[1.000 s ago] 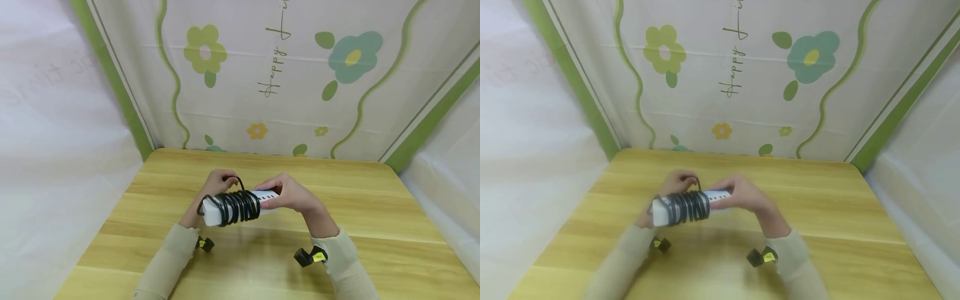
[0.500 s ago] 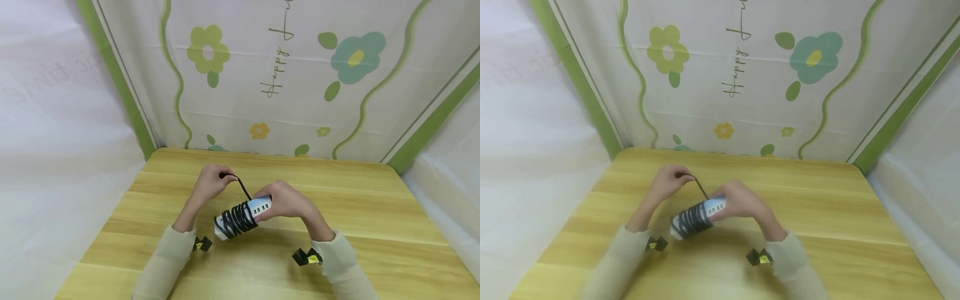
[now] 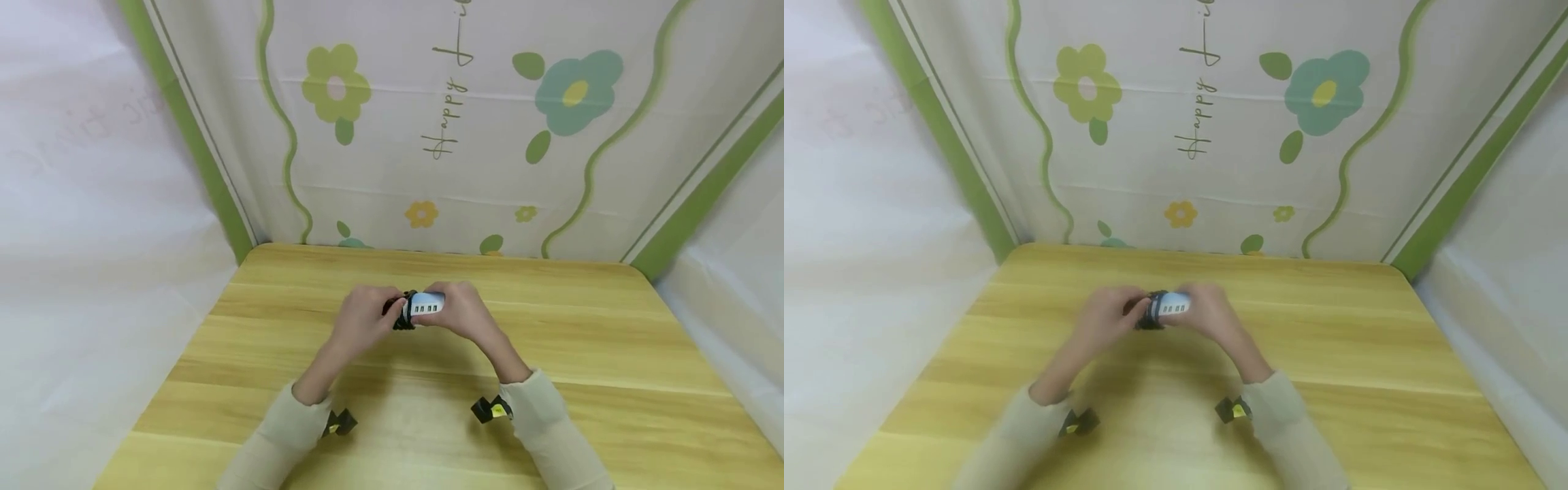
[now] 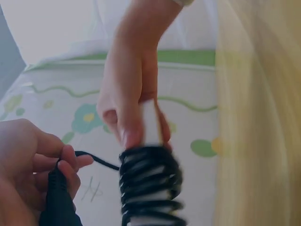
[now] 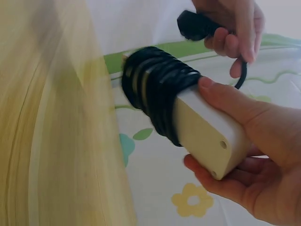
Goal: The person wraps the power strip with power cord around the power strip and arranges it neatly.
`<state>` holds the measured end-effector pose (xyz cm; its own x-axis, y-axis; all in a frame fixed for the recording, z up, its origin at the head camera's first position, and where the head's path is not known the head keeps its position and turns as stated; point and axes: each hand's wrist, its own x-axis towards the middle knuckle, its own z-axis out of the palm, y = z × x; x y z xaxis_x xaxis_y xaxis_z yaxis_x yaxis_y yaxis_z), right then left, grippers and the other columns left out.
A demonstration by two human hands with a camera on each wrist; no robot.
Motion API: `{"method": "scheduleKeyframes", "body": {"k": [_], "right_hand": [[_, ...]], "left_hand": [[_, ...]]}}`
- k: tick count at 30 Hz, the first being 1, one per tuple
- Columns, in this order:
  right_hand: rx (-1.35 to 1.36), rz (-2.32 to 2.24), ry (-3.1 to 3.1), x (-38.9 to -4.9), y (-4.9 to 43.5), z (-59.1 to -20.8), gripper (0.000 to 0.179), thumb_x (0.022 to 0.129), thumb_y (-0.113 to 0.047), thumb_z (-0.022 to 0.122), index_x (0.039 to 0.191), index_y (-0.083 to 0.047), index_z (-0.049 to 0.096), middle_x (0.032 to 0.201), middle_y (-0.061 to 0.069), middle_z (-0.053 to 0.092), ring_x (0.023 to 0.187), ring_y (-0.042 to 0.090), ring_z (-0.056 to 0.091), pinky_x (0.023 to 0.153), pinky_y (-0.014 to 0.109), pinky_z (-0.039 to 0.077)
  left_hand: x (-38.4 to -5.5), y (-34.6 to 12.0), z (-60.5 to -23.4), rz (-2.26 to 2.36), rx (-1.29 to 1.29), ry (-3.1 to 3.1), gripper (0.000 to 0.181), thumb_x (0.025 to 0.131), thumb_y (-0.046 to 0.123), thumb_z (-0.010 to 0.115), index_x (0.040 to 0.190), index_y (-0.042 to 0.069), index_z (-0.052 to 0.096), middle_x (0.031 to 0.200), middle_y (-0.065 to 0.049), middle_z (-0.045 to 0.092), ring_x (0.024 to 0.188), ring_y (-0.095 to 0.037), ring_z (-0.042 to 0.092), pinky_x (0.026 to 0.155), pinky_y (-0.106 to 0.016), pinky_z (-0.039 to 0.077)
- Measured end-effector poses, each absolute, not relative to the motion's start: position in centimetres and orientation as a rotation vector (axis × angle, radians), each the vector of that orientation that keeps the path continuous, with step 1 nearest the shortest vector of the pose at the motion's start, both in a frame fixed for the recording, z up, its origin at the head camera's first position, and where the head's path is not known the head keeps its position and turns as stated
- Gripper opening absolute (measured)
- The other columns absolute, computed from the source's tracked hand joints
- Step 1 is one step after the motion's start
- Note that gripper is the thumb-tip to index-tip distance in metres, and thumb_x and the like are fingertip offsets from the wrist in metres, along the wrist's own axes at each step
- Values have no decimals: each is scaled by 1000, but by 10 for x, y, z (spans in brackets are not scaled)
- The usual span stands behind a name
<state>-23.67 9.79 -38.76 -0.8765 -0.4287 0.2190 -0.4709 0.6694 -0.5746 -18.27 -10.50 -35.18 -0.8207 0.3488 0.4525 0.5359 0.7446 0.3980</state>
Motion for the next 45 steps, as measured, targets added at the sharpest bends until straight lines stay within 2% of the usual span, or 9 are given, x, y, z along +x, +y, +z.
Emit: {"method": "scheduleKeyframes", "body": {"k": [6, 13, 17, 26, 32, 36, 39, 42, 45], "right_hand": [[613, 1098, -2730, -242, 104, -387, 49, 70, -38, 90, 104, -6, 75, 92, 9, 75, 68, 15, 61, 56, 25, 47], [512, 1304, -2659, -249, 111, -391, 47, 75, -35, 87, 108, -4, 75, 95, 13, 76, 69, 16, 65, 56, 27, 52], [424, 1424, -2682, -256, 115, -397, 45, 78, -34, 84, 111, -4, 75, 100, 15, 76, 73, 17, 67, 59, 27, 53], [287, 1827, -2778, -266, 131, -399, 44, 88, -27, 76, 121, 1, 69, 127, 21, 66, 106, 28, 64, 74, 31, 55], [348, 2288, -2689, -271, 138, -400, 48, 95, -15, 67, 131, 14, 55, 121, 24, 62, 92, 17, 67, 79, 28, 58], [322, 2401, -2617, -271, 139, -398, 49, 96, -15, 66, 132, 15, 53, 113, 16, 64, 90, 16, 69, 82, 28, 58], [291, 2386, -2614, -272, 138, -397, 49, 94, -16, 69, 130, 14, 56, 113, 15, 65, 90, 16, 69, 83, 30, 59], [291, 2333, -2638, -271, 137, -396, 48, 93, -16, 71, 129, 13, 58, 116, 19, 66, 89, 16, 69, 82, 30, 59], [295, 2282, -2658, -269, 138, -395, 48, 93, -17, 70, 129, 13, 58, 117, 21, 66, 88, 15, 69, 81, 29, 59]], "left_hand": [[-181, -97, -359, -936, -667, -2673, 19, 99, 9, 59, 110, -1, 72, 79, -5, 71, 54, -4, 48, 57, -20, 44], [-185, -87, -370, -1155, -712, -2726, 22, 98, 8, 61, 116, -3, 68, 91, -8, 74, 75, -13, 66, 67, -20, 53], [-188, -81, -381, -1305, -731, -2731, 20, 98, 9, 63, 112, -5, 67, 95, -12, 73, 80, -17, 68, 70, -20, 54], [-201, -78, -409, -1750, -781, -2648, 24, 102, 8, 54, 118, -5, 67, 102, -21, 72, 89, -31, 70, 78, -19, 54], [-206, -83, -416, -1860, -703, -2677, 25, 103, 14, 55, 117, -1, 70, 113, -22, 71, 100, -31, 68, 79, -22, 53], [-208, -85, -418, -1917, -636, -2721, 31, 105, 20, 51, 124, 1, 66, 124, -24, 66, 114, -38, 64, 90, -36, 54], [-211, -88, -423, -1972, -566, -2786, 34, 105, 29, 51, 128, 7, 64, 128, -22, 65, 111, -30, 64, 91, -44, 51], [-216, -92, -430, -2106, -488, -2805, 38, 103, 35, 54, 129, 9, 64, 132, -20, 63, 99, -16, 59, 80, -36, 47], [-222, -96, -435, -2247, -485, -2771, 41, 103, 32, 54, 134, 7, 61, 138, -20, 59, 91, -12, 53, 74, -29, 42]]}}
